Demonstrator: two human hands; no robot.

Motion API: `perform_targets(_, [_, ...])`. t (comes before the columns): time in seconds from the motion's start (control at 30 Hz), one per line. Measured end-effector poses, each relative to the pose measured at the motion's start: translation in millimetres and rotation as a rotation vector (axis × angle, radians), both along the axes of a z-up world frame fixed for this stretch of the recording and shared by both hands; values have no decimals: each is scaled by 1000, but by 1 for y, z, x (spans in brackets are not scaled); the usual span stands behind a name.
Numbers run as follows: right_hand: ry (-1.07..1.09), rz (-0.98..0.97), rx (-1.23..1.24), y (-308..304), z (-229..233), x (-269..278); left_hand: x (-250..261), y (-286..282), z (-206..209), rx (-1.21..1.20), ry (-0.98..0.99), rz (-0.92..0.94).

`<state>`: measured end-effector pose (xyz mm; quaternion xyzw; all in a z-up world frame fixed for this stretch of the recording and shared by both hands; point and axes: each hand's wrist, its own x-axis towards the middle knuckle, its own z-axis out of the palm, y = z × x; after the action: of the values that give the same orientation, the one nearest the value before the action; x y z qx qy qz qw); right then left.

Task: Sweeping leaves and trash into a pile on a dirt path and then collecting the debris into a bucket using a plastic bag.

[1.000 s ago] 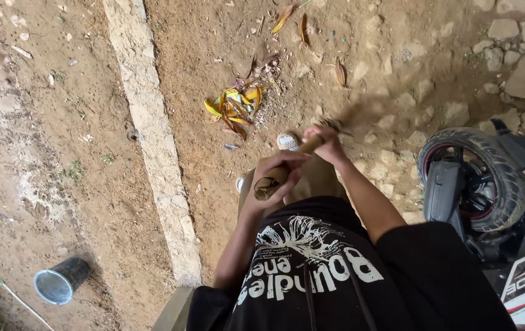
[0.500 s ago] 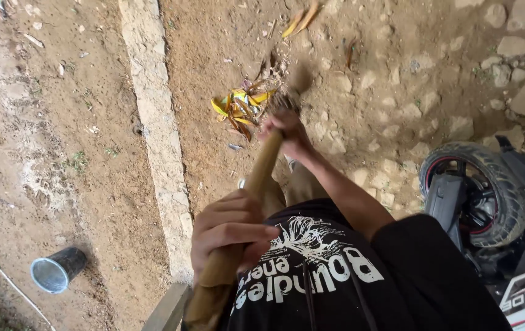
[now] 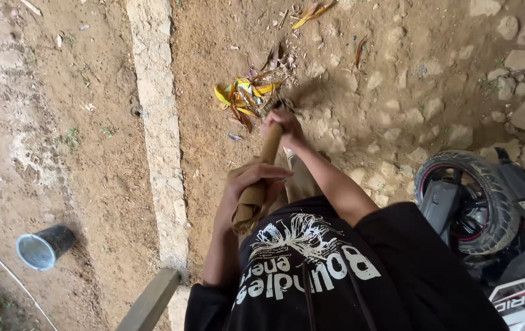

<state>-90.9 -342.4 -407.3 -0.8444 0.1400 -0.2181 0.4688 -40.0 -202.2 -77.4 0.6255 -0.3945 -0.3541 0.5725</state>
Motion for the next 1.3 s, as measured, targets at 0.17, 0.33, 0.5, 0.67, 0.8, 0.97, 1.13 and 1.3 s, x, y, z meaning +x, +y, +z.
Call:
perform_targets(0.17, [-50,-55,18,-14,80,31,-3,5,66,-45,-45,94])
perform_targets(0.33, [-162,25,5,-1,121,-23,-3,39,44,-433,-102,70])
perform_targets(0.5, [90,-13,-29,4,78,-101,0,29,-24,-301,351,-31])
perform_targets(0.67, [212,32,22,-2,27,-70,-9,19,-68,-155,118,91])
perform_targets(0.8, [156,94,-18,-12,2,0,2,18,-24,-133,-97,194])
perform_targets(0.97, [-73,156,44,0,96,31,-21,57,10,-223,-223,348])
perform_targets(1.13, [-295,313,-98,62,140,23,-69,107,75,-370,-287,612])
perform_targets(1.3, [-215,812,9,156,138,-23,-144,160,119,-362,-454,841])
